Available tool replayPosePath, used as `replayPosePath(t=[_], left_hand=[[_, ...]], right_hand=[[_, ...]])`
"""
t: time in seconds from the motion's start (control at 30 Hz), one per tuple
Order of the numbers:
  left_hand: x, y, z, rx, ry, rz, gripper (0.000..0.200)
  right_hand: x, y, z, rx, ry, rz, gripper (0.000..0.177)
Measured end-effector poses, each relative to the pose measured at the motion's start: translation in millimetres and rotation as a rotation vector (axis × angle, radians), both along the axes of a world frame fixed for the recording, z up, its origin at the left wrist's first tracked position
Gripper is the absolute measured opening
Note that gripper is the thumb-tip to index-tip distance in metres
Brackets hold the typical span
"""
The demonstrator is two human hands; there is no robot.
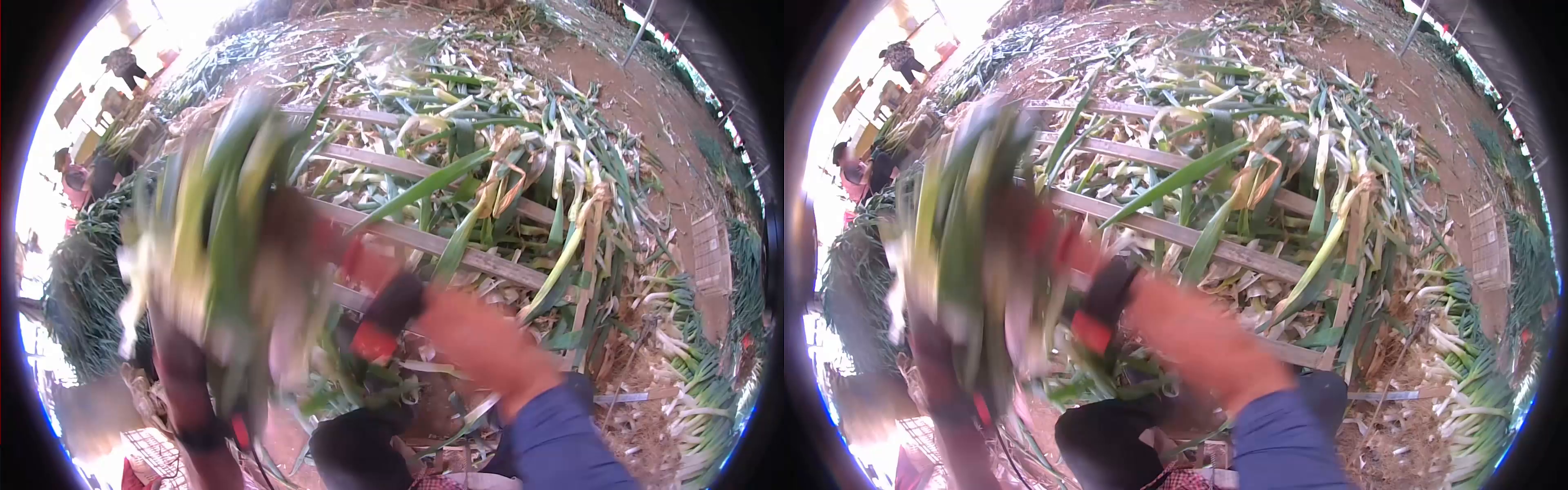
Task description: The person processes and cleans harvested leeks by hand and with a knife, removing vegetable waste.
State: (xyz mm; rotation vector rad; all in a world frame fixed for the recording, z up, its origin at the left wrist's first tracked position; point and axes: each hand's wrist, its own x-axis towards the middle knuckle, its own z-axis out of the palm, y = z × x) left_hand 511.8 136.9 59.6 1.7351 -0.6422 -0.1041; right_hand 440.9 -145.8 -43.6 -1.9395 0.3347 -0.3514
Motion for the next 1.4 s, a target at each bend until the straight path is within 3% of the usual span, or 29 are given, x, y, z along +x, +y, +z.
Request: replayPosePath(t=[0.1,0.17,0.2,0.27,0.33,0.37,0.47,0.5,0.6,0.7,0.77,0.83,0.87,0.97,1.0,1.13,1.23,1.27,1.33,1.4], left_hand=[[61,-129,96,0.002,-0.479,-0.137,0.038],[61,-169,129,-0.138,-0.660,-0.315,0.041],[41,-159,123,-0.459,-0.252,-0.434,0.047],[23,-125,91,-0.275,-0.082,-0.032,0.050],[29,-62,15,-0.067,-0.057,0.068,0.055],[20,-28,-25,-0.053,0.139,0.121,0.053],[-10,108,-187,0.167,0.521,0.328,0.052],[-21,162,-252,0.287,0.634,0.359,0.058],[-156,260,-334,0.567,0.738,0.406,0.062],[-279,369,-445,0.766,0.814,0.437,0.068],[-336,346,-415,0.780,1.118,0.499,0.073],[-402,364,-461,0.617,1.296,0.644,0.076],[-414,350,-449,0.607,1.348,0.652,0.078],[-433,313,-426,0.530,1.516,0.768,0.092],[-440,314,-439,0.531,1.533,0.832,0.095],[-483,358,-533,0.481,1.340,0.946,0.101],[-439,347,-555,0.282,1.280,1.055,0.095],[-413,340,-567,0.181,1.280,1.088,0.090],[-361,325,-592,-0.099,1.374,1.128,0.069],[-300,288,-594,-0.226,1.435,1.133,0.052]], right_hand=[[-26,-190,110,-0.097,-0.156,-0.418,0.053],[-93,-277,183,-0.108,-0.269,-0.632,0.062],[-135,-304,205,-0.095,-0.276,-0.705,0.066],[-220,-328,204,-0.061,-0.152,-0.761,0.074],[-286,-349,127,-0.040,0.073,-0.714,0.045],[-318,-356,89,-0.037,0.186,-0.681,0.045],[-357,-311,-20,-0.492,0.245,-0.274,0.031],[-351,-279,-29,-0.454,0.383,-0.233,0.032],[-314,-150,-72,-0.291,0.830,0.020,0.060],[-293,-80,-91,-0.725,0.784,0.344,0.083],[-279,-55,-115,-0.729,0.734,0.338,0.089],[-272,-30,-136,-0.706,0.764,0.293,0.088],[-271,-24,-149,-0.598,0.763,0.191,0.083],[-266,-23,-168,-0.618,0.837,0.091,0.075],[-270,-21,-174,-0.657,0.697,0.058,0.065],[-275,-26,-184,-0.715,0.741,0.070,0.062],[-266,-16,-175,-0.596,0.755,0.077,0.058],[-267,-16,-176,-0.660,0.774,0.060,0.054],[-269,-16,-183,-0.653,0.697,0.031,0.052],[-270,-14,-179,-0.650,0.684,0.003,0.050]])
